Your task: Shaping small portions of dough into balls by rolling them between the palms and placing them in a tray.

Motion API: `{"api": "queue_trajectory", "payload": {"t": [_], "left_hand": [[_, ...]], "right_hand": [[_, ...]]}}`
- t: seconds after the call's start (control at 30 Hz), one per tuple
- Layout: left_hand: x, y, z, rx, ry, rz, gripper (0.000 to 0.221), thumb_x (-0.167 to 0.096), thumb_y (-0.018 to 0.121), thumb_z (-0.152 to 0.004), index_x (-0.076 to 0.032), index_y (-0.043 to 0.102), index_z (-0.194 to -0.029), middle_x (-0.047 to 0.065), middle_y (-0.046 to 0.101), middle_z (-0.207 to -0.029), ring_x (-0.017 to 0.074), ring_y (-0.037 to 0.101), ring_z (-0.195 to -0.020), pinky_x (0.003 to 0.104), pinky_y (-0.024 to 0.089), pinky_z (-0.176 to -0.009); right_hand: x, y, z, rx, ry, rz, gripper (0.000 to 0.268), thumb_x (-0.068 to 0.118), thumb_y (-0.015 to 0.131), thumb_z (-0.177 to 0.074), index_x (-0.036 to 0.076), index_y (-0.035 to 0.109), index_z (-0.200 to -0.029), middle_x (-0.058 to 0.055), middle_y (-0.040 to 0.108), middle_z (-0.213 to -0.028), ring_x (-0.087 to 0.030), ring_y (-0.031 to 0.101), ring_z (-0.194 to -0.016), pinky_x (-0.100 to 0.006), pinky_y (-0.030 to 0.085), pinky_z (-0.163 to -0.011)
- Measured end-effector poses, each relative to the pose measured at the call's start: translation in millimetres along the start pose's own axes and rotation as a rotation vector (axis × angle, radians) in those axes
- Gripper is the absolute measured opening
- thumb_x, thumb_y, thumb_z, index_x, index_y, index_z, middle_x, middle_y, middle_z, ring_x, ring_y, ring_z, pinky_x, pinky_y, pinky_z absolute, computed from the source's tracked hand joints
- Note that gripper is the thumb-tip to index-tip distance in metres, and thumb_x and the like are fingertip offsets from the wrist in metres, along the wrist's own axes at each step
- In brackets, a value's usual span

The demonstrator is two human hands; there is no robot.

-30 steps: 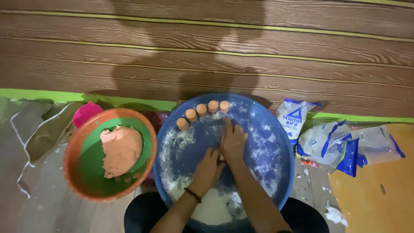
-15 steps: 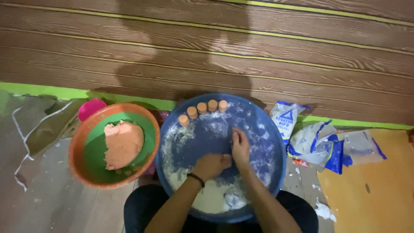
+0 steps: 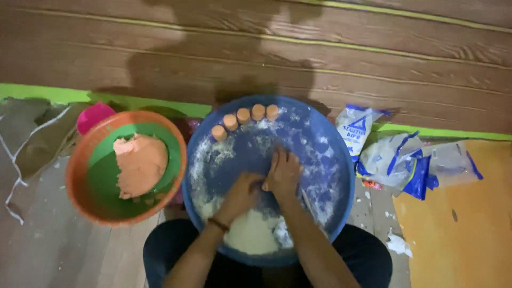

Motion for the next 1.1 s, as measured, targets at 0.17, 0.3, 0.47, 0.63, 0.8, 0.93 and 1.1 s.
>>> {"api": "queue_trajectory", "payload": {"t": [0.17, 0.3, 0.47, 0.63, 0.8, 0.93, 1.1], "left_hand": [[-31.5, -1.1, 13.4, 0.025, 0.03, -0.271, 0.049, -0.02, 0.058, -0.1, -0.014, 0.052, -0.149, 0.016, 0.056, -0.134, 0.0399, 0.068, -0.112, 0.051, 0.058, -0.092], [-0.5, 25.2, -11.7, -0.087, 0.203, -0.529, 0.034, -0.026, 0.058, -0.104, -0.011, 0.056, -0.135, 0.014, 0.061, -0.115, 0.0321, 0.073, -0.085, 0.045, 0.062, -0.071], [-30.7, 20.2, -14.2, -0.283, 0.433, -0.941, 0.012, -0.022, 0.058, -0.102, -0.013, 0.062, -0.109, 0.002, 0.059, -0.092, 0.0171, 0.065, -0.064, 0.03, 0.055, -0.051], [-39.4, 26.3, -4.6, -0.104, 0.481, -0.952, 0.011, -0.017, 0.059, -0.1, -0.015, 0.069, -0.1, 0.004, 0.068, -0.087, 0.0228, 0.07, -0.071, 0.038, 0.055, -0.057], [-0.2, 25.0, -42.1, 0.101, -0.062, -0.492, 0.032, -0.036, 0.055, -0.1, -0.01, 0.071, -0.111, 0.011, 0.075, -0.106, 0.0318, 0.073, -0.106, 0.049, 0.061, -0.08], [-4.7, 18.0, -51.0, -0.001, -0.23, -0.321, 0.031, -0.032, 0.064, -0.095, -0.006, 0.067, -0.112, 0.013, 0.076, -0.097, 0.0295, 0.077, -0.09, 0.039, 0.062, -0.065], [18.4, 36.5, -53.2, -0.123, -0.16, -0.163, 0.031, -0.03, 0.05, -0.104, -0.007, 0.07, -0.108, 0.019, 0.075, -0.103, 0.0389, 0.073, -0.102, 0.05, 0.059, -0.08]], "right_hand": [[18.3, -27.2, -34.0, 0.041, -0.074, -0.051, 0.031, 0.029, 0.053, -0.101, 0.017, 0.063, -0.128, -0.006, 0.057, -0.095, -0.028, 0.058, -0.085, -0.043, 0.044, -0.08], [20.8, -26.1, -44.1, -0.291, -0.308, -0.066, 0.032, 0.031, 0.04, -0.107, 0.018, 0.064, -0.125, -0.003, 0.05, -0.088, -0.024, 0.052, -0.074, -0.04, 0.036, -0.07], [5.8, -12.6, -49.5, -0.106, -0.118, -0.29, 0.032, 0.036, 0.045, -0.109, 0.02, 0.065, -0.127, -0.007, 0.059, -0.099, -0.03, 0.06, -0.091, -0.043, 0.043, -0.082], [-19.0, -13.8, -53.6, 0.118, 0.439, -0.825, 0.05, 0.049, 0.045, -0.11, 0.011, 0.068, -0.132, -0.02, 0.069, -0.126, -0.04, 0.06, -0.125, -0.047, 0.043, -0.108], [-43.0, -0.7, -21.5, 0.184, 0.519, -0.84, 0.036, 0.05, 0.05, -0.107, 0.025, 0.074, -0.118, -0.01, 0.071, -0.081, -0.029, 0.069, -0.085, -0.044, 0.053, -0.083], [-29.1, -17.8, 5.0, -0.023, 0.196, -0.691, 0.036, 0.036, 0.049, -0.113, 0.01, 0.072, -0.104, -0.016, 0.065, -0.074, -0.035, 0.068, -0.074, -0.043, 0.053, -0.07], [-10.3, 1.5, 17.8, -0.308, -0.159, -0.01, 0.025, 0.033, 0.047, -0.111, 0.018, 0.066, -0.117, -0.004, 0.063, -0.093, -0.025, 0.063, -0.08, -0.037, 0.05, -0.07]]}}
Point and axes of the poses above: each hand's wrist, its own z-axis away from the middle knuckle, its own y-axis out of the palm, x = y × z, the point moved 5 cm from there along -z, towards the middle knuckle
